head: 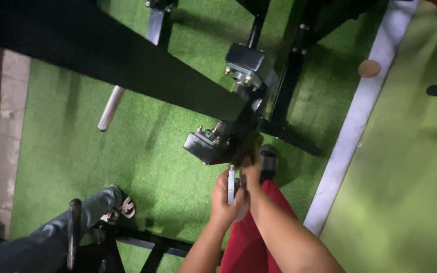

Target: Clean gym equipment using a spray bottle and a cloth.

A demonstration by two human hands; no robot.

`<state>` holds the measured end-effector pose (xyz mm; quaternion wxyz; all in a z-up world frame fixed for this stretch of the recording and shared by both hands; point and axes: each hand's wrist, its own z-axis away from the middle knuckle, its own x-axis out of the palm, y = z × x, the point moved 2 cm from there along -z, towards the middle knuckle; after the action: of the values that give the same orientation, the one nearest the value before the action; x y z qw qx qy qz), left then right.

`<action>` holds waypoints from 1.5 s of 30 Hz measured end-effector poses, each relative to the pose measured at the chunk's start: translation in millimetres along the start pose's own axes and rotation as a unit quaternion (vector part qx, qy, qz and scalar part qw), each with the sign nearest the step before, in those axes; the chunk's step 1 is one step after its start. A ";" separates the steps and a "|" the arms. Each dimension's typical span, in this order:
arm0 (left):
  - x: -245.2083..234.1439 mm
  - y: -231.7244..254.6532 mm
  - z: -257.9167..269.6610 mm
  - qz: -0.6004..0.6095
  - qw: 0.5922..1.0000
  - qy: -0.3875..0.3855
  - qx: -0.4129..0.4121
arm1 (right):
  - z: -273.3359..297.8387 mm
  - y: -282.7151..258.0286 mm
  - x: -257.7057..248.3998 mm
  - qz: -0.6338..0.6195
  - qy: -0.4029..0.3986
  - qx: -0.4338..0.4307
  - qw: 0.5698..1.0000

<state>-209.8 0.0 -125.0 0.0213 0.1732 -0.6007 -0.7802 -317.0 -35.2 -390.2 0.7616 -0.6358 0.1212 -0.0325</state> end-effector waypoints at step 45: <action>58.7 41.5 -105.8 -0.007 0.998 0.042 0.041 | -250.9 -376.3 34.1 0.428 -0.300 -0.243 0.817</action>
<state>-240.9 -124.1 -123.2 0.0338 0.2112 -0.6296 -0.7469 -301.3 -354.4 -68.4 0.5177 -0.6625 0.1503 0.5202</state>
